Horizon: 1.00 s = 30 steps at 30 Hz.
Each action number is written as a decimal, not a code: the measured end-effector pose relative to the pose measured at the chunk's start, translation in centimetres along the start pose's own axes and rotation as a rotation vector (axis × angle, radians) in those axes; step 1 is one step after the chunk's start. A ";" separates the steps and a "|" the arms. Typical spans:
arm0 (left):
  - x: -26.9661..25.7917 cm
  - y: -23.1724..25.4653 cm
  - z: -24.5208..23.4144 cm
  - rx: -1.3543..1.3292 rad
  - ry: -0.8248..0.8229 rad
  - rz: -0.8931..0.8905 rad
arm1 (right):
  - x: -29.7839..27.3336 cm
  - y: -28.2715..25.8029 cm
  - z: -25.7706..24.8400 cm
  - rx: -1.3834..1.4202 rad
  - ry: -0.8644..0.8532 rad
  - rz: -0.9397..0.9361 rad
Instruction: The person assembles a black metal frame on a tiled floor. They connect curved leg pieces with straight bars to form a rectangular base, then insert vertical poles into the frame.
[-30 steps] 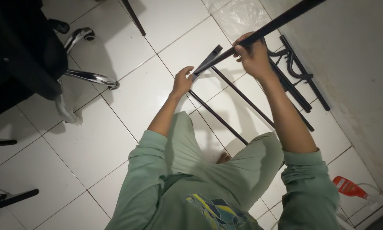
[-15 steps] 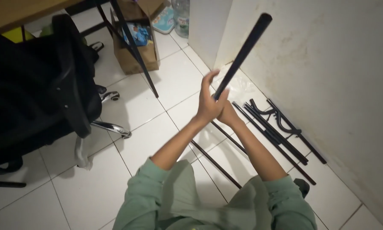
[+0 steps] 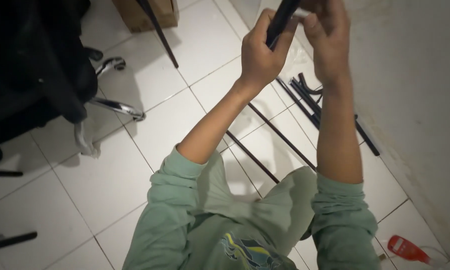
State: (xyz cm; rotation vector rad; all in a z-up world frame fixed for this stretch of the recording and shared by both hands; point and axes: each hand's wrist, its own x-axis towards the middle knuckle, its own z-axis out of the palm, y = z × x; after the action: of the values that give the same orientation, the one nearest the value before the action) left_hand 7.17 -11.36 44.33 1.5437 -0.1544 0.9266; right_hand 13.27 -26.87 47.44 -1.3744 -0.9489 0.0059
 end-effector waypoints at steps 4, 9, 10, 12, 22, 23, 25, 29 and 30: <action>-3.6 -4.5 -0.3 0.037 -0.025 -0.154 | 2.2 -0.2 3.6 0.097 -0.107 -0.014; -4.7 -8.9 0.3 0.086 -0.027 -0.098 | 3.1 3.3 6.7 0.138 0.150 -0.020; -4.9 -9.3 0.2 0.083 -0.042 -0.087 | 3.1 4.0 7.0 0.091 0.252 -0.019; -4.9 -9.6 0.3 0.080 -0.028 -0.098 | 3.3 4.9 7.9 -0.055 0.439 -0.074; -3.7 -4.3 -0.4 0.075 0.143 -0.149 | 4.9 -1.0 11.6 0.117 0.193 0.099; -4.4 -4.7 -0.3 0.092 0.152 -0.163 | 4.8 -1.1 10.5 0.229 0.008 0.138; -4.8 -6.4 0.0 0.134 0.171 -0.145 | 5.4 -0.3 9.3 0.377 -0.130 0.239; -5.2 -10.8 -0.3 0.055 0.137 -0.186 | 5.2 2.1 10.4 0.276 0.029 0.341; -4.9 -11.7 -0.9 0.016 0.000 -0.194 | 4.7 2.7 11.6 0.144 0.256 0.299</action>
State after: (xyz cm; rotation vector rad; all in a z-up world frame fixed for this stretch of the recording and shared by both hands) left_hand 10.38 -9.97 32.08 1.5432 0.0032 0.7755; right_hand 11.12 -14.30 46.70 -1.3352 -0.5148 0.1196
